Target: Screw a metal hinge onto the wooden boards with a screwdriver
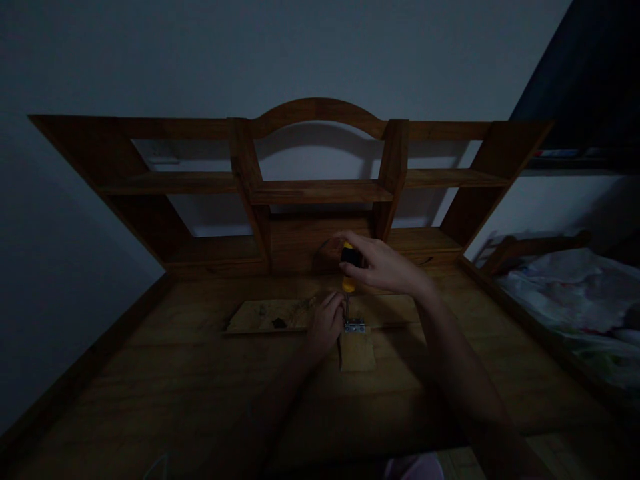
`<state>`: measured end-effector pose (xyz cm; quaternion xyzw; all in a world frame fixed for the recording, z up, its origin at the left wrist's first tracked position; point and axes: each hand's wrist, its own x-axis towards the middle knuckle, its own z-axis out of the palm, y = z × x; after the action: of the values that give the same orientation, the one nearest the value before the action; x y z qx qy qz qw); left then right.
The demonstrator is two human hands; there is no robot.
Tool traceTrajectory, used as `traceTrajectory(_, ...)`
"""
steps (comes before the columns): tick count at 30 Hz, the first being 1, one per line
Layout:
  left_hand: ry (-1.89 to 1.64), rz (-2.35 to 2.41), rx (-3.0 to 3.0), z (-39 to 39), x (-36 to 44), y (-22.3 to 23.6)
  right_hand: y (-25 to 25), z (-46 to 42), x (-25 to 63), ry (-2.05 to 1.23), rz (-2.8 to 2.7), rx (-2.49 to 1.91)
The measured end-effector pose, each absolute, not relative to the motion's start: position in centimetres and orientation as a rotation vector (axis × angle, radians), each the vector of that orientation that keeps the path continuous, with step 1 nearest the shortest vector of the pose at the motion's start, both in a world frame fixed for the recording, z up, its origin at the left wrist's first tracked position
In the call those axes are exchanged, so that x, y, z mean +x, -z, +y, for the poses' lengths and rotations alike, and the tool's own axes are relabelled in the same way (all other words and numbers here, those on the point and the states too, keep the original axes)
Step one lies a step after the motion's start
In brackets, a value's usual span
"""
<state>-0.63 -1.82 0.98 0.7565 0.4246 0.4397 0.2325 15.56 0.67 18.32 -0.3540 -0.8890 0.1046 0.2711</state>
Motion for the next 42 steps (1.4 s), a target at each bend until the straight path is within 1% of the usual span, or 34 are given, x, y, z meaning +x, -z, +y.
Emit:
traceTrajectory(5, -1.269, 1.223, 2.039, -1.4, -0.7, -0.4, -18.4, 1.1, 16.2, -0.369, -2.385, -0.917)
traceTrajectory(13, -1.308, 1.307, 1.998, -1.0, -1.0, 0.2, -18.4, 0.9, 15.3, -0.311, -2.395, -0.845)
traceTrajectory(19, -1.312, 1.334, 1.963, -0.7, -1.1, 0.3, -18.1, 0.7, 15.0, -0.247, -2.384, -0.899)
traceTrajectory(27, -1.299, 1.367, 1.962, -0.9, -1.1, 0.1, -17.7, 0.5, 14.9, -0.059, -2.375, -1.037)
traceTrajectory(34, -1.311, 1.366, 1.956, -0.9, -1.1, 0.2, -18.0, 0.2, 14.5, 0.274, -2.322, -1.253)
traceTrajectory(36, -1.311, 1.365, 1.96, -0.9, -1.1, 0.2, -18.1, 0.2, 14.4, 0.325, -2.317, -1.296)
traceTrajectory(39, -1.312, 1.369, 1.959, -0.8, -1.1, 0.3, -17.9, 0.3, 14.4, 0.307, -2.306, -1.296)
traceTrajectory(42, -1.315, 1.372, 1.956, -0.6, -1.0, 0.6, -17.6, 0.6, 14.5, 0.106, -2.318, -1.177)
